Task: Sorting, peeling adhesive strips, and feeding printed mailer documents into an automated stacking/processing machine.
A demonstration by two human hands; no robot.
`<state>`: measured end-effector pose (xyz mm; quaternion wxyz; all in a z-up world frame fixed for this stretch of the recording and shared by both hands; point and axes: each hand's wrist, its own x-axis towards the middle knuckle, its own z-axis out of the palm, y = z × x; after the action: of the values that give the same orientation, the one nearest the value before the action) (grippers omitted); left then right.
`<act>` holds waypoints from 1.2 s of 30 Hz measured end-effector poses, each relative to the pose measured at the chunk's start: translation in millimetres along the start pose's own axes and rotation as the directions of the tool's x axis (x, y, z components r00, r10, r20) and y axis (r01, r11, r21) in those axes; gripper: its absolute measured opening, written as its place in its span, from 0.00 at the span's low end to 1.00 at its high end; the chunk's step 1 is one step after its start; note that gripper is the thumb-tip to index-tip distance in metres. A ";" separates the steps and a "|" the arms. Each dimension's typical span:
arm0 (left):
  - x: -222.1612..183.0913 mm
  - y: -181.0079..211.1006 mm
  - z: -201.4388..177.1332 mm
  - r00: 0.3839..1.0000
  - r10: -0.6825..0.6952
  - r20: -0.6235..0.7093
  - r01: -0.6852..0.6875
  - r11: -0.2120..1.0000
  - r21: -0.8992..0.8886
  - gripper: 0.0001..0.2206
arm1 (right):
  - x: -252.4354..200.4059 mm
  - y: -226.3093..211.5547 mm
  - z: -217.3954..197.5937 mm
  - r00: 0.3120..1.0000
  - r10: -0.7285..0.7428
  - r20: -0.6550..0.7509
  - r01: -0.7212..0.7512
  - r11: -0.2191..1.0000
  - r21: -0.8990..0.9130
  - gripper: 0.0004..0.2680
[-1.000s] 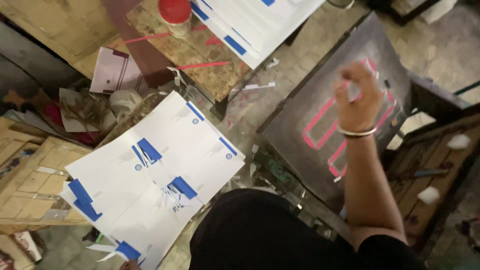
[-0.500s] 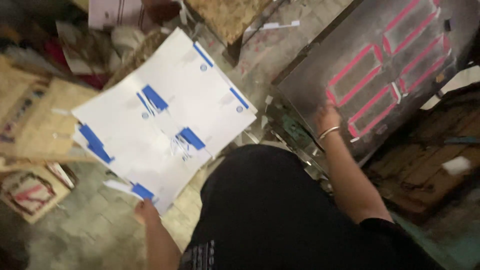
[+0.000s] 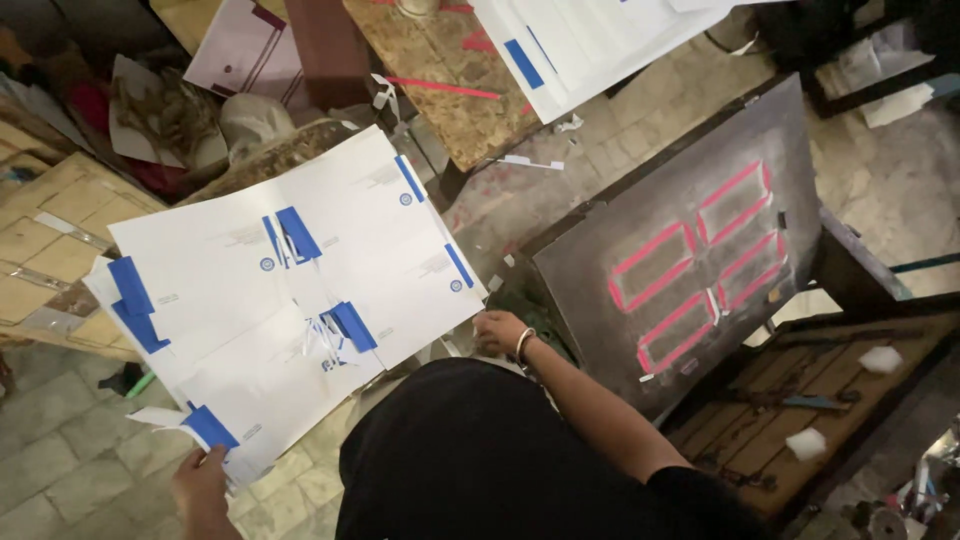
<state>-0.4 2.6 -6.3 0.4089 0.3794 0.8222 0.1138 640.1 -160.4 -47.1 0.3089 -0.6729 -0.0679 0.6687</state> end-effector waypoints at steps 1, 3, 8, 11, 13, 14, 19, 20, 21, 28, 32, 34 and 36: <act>0.8 -0.3 -0.8 0.999 0.002 0.039 -0.001 1.000 -0.020 0.20 | 25.5 20.3 -10.7 0.997 0.026 0.070 -0.041 0.977 0.211 0.16; 1.4 -10.0 0.1 0.999 0.008 0.046 -0.007 1.000 -0.013 0.21 | 1.1 -3.1 5.2 0.994 0.093 0.050 -0.104 0.938 0.330 0.17; -2.3 -16.2 6.1 1.000 0.018 0.019 -0.017 0.998 -0.056 0.21 | -30.2 -37.2 26.5 0.969 0.220 -0.109 -0.167 0.915 0.367 0.19; -1.2 -19.6 12.8 0.999 -0.034 0.014 0.036 0.971 -0.237 0.23 | -36.6 -37.9 28.4 0.970 0.202 -0.136 -0.147 0.931 0.335 0.20; -3.2 -20.9 12.7 0.998 -0.038 0.050 0.051 0.954 -0.297 0.24 | -36.5 -33.9 29.9 0.971 0.200 -0.130 -0.149 0.935 0.320 0.20; -5.6 -16.5 14.5 0.998 -0.036 0.050 0.050 0.955 -0.293 0.24 | -38.2 -35.6 32.1 0.971 0.201 -0.129 -0.150 0.934 0.324 0.20; -42.6 -56.7 -42.3 0.955 0.272 0.120 -0.267 0.962 -0.059 0.23 | 138.0 156.5 -56.4 0.947 -0.088 0.309 -0.071 0.881 0.467 0.11; -38.2 -57.0 -40.3 0.953 0.274 0.128 -0.270 0.962 -0.049 0.23 | 37.0 181.6 -57.3 0.948 -0.087 0.305 -0.074 0.875 0.478 0.11; -35.1 -54.5 -40.0 0.979 0.187 0.079 -0.196 0.971 0.138 0.22 | -17.7 170.0 -8.1 0.956 -0.070 0.285 -0.096 0.843 0.529 0.10; -17.5 7.3 5.4 0.976 0.216 -0.020 -0.203 0.942 0.267 0.18 | -23.0 -40.3 48.5 0.964 0.186 -0.190 -0.095 0.909 0.406 0.24; -15.0 -4.7 11.1 0.978 0.209 0.022 -0.209 0.978 -0.021 0.15 | -29.6 -49.0 53.1 0.987 0.105 -0.122 -0.047 0.913 0.406 0.24; -16.2 -6.9 12.7 0.962 0.270 -0.038 -0.270 0.963 -0.015 0.15 | -23.1 -36.7 49.5 0.990 0.094 -0.107 -0.019 0.832 0.555 0.23; -18.2 -0.2 10.1 0.967 0.255 -0.022 -0.254 0.966 0.034 0.16 | -30.2 -44.0 52.0 0.987 0.104 -0.122 -0.018 0.827 0.562 0.22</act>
<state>14.0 -11.7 -2.2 0.3739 0.4866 0.7736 0.1578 602.3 -123.6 5.5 0.4748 -0.6024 0.1752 0.6172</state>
